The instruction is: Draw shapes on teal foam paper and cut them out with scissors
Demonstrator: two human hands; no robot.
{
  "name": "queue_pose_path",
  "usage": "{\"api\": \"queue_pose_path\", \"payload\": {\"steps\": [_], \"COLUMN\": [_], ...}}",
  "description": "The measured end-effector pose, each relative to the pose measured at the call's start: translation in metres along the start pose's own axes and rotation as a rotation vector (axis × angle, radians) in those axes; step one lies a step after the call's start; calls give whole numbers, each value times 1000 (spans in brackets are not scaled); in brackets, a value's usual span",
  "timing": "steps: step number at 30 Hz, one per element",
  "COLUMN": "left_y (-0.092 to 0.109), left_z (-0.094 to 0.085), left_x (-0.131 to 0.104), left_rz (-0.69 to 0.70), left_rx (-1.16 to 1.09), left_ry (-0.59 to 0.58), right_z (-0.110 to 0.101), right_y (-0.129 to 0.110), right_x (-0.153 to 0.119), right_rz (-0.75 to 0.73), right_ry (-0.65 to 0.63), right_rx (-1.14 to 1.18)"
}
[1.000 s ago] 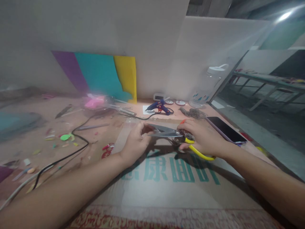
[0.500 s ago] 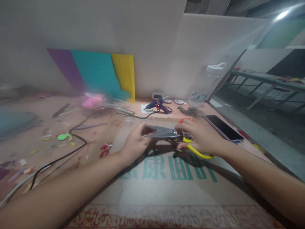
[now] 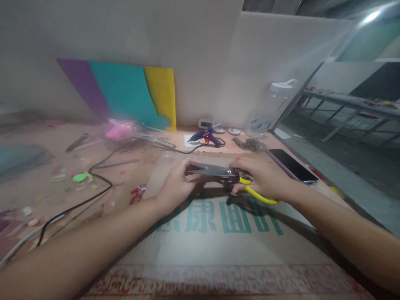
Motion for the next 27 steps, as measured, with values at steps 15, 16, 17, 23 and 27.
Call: {"api": "queue_pose_path", "payload": {"steps": [15,16,17,23,27], "left_y": [7,11,14,22,24], "left_z": [-2,-3,-3,1,3], "left_x": [-2,-4,-6,-16,-17], "left_rz": [256,330,402,643,657], "left_rx": [112,143,176,316,319], "left_ry": [2,0,-8,-102,-116], "right_z": [-17,-16,-14,1,9], "right_y": [40,51,61,99,107], "right_x": [-4,-6,-9,-15,-14], "right_rz": [367,414,456,630,633], "right_ry": [33,-26,-88,-288,-296], "right_rx": [54,28,14,-106,-148]}}
Point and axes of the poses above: each hand's wrist, its own x-axis towards the middle knuckle, its own z-axis out of the palm, y = z × x, the point moved 5 cm from there along x, towards the middle knuckle
